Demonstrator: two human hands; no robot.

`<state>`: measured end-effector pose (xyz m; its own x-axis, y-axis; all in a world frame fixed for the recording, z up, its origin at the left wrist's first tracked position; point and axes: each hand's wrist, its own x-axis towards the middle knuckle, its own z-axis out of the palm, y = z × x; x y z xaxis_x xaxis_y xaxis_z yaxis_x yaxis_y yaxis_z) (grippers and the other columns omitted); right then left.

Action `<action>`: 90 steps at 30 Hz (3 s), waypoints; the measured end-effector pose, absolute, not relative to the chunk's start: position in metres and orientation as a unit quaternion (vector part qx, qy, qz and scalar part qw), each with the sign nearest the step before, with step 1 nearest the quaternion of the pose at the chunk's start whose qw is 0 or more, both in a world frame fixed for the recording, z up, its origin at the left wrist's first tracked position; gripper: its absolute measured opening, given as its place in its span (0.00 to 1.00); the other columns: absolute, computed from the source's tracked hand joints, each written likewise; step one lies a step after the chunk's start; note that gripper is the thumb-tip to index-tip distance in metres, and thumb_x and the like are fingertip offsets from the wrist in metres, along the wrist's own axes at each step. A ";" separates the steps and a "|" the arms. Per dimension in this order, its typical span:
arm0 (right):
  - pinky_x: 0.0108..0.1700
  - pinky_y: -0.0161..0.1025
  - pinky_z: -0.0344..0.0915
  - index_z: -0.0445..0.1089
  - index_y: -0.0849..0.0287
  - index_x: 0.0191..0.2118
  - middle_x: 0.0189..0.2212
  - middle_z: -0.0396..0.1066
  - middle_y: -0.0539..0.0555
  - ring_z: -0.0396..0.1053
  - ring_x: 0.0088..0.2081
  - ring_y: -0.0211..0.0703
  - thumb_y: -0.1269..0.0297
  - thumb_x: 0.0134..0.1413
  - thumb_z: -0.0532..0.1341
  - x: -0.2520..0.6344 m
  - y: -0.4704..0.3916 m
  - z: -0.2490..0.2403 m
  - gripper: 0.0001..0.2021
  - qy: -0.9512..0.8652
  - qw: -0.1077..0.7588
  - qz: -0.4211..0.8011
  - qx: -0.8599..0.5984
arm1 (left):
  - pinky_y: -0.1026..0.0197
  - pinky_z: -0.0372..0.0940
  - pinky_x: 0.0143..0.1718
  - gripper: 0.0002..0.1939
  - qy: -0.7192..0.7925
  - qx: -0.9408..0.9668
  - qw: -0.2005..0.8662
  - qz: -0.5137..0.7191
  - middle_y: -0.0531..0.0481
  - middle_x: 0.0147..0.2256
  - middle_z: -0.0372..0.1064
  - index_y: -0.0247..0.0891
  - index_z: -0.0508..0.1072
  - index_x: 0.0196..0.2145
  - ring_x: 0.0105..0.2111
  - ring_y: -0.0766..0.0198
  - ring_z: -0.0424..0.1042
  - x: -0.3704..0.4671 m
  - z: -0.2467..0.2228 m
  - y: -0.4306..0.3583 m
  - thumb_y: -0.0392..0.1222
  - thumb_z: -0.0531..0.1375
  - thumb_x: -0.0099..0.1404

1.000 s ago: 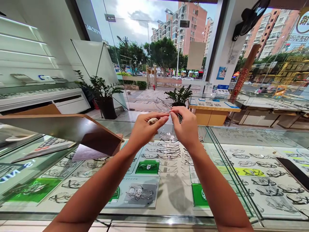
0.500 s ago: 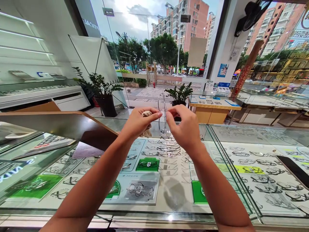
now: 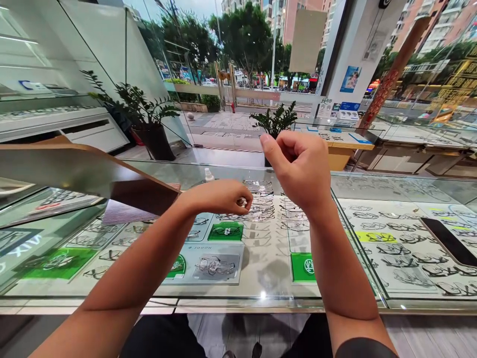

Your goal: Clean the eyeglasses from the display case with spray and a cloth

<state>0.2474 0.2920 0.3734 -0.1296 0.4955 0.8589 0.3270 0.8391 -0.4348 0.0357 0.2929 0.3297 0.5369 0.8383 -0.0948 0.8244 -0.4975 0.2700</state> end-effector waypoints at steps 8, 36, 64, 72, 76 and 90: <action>0.25 0.38 0.47 0.49 0.54 0.19 0.18 0.43 0.45 0.50 0.23 0.35 0.47 0.65 0.66 0.248 0.286 0.375 0.32 -0.757 0.594 0.067 -0.263 | 0.59 0.56 0.28 0.07 0.498 0.853 0.129 -0.087 0.48 0.31 0.81 0.43 0.84 0.32 0.27 0.60 0.71 0.058 0.293 0.310 0.37 0.65 0.56; 0.26 0.40 0.39 0.47 0.55 0.17 0.21 0.39 0.46 0.38 0.25 0.35 0.53 0.69 0.64 0.245 0.281 0.377 0.33 -0.783 0.559 0.172 -0.213 | 0.56 0.67 0.38 0.10 0.538 0.820 0.081 -0.175 0.41 0.38 0.83 0.41 0.85 0.38 0.38 0.50 0.80 0.072 0.266 0.329 0.36 0.65 0.58; 0.26 0.40 0.40 0.46 0.54 0.18 0.20 0.39 0.45 0.39 0.24 0.35 0.44 0.66 0.65 0.247 0.274 0.379 0.35 -0.796 0.523 0.231 -0.201 | 0.56 0.69 0.41 0.09 0.555 0.823 0.045 -0.106 0.39 0.41 0.82 0.40 0.84 0.39 0.41 0.50 0.79 0.068 0.261 0.341 0.39 0.64 0.63; 0.23 0.39 0.48 0.48 0.53 0.18 0.17 0.42 0.43 0.43 0.20 0.34 0.42 0.60 0.68 0.247 0.283 0.381 0.34 -0.705 0.575 0.374 -0.183 | 0.58 0.68 0.41 0.11 0.542 0.833 0.055 -0.103 0.41 0.40 0.82 0.42 0.86 0.39 0.42 0.51 0.79 0.065 0.264 0.340 0.39 0.64 0.62; 0.20 0.40 0.47 0.49 0.51 0.20 0.17 0.43 0.43 0.41 0.20 0.35 0.39 0.58 0.67 0.248 0.287 0.389 0.32 -0.658 0.549 0.483 -0.177 | 0.59 0.62 0.34 0.10 0.527 0.848 0.053 -0.020 0.45 0.35 0.81 0.42 0.84 0.36 0.36 0.54 0.77 0.056 0.293 0.324 0.42 0.62 0.63; 0.21 0.36 0.49 0.57 0.53 0.23 0.22 0.50 0.46 0.48 0.24 0.38 0.47 0.54 0.68 0.242 0.287 0.386 0.23 -0.601 0.512 0.599 -0.136 | 0.68 0.54 0.17 0.16 0.429 0.694 0.285 0.503 0.47 0.41 0.77 0.38 0.73 0.35 0.19 0.76 0.57 0.025 0.370 0.260 0.54 0.66 0.66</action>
<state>0.2421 0.2871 0.3858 -0.4393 0.7761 0.4524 -0.4492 0.2463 -0.8588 0.0253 0.2601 0.3698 0.1263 0.8817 0.4546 0.3090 -0.4704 0.8266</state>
